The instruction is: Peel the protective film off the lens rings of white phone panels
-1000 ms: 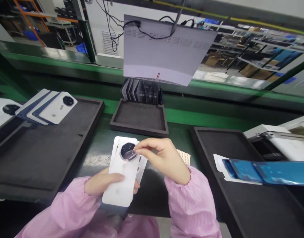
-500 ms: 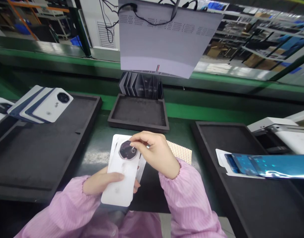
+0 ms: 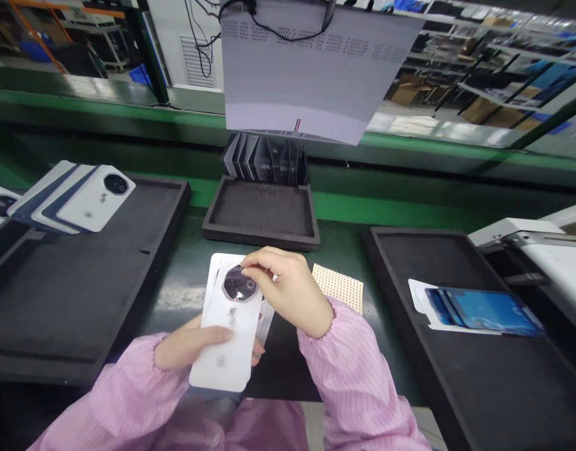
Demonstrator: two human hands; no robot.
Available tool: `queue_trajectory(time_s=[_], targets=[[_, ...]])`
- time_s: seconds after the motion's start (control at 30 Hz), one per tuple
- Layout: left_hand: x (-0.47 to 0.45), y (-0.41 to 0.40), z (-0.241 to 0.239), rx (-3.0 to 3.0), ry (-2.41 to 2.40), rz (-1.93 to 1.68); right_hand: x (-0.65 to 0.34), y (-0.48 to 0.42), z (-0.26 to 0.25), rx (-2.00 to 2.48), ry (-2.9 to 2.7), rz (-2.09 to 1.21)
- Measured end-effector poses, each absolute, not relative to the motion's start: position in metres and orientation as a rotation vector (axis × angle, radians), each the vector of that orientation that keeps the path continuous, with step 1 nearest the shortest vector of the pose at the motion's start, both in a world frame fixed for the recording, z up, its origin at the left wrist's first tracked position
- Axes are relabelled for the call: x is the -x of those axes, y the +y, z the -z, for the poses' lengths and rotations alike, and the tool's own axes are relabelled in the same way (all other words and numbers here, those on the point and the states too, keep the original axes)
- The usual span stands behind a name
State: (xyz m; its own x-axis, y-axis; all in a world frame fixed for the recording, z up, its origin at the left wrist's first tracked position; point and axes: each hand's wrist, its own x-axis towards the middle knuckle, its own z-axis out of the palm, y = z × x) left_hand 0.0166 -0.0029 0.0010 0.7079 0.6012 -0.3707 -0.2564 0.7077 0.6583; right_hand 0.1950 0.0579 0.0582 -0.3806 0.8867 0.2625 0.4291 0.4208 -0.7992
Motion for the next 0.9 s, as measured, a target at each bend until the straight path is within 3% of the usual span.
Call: queue_trajectory(time_s=[0.63, 0.9], targets=[[-0.016, -0.005, -0.001, -0.634, 0.595, -0.528, -0.194, 0.04, -0.062, 1.162, -2.334, -0.342], [-0.015, -0.008, 0.002, -0.723, 0.589, -0.51, -0.195, 0.048, -0.058, 1.249, -2.314, -0.697]])
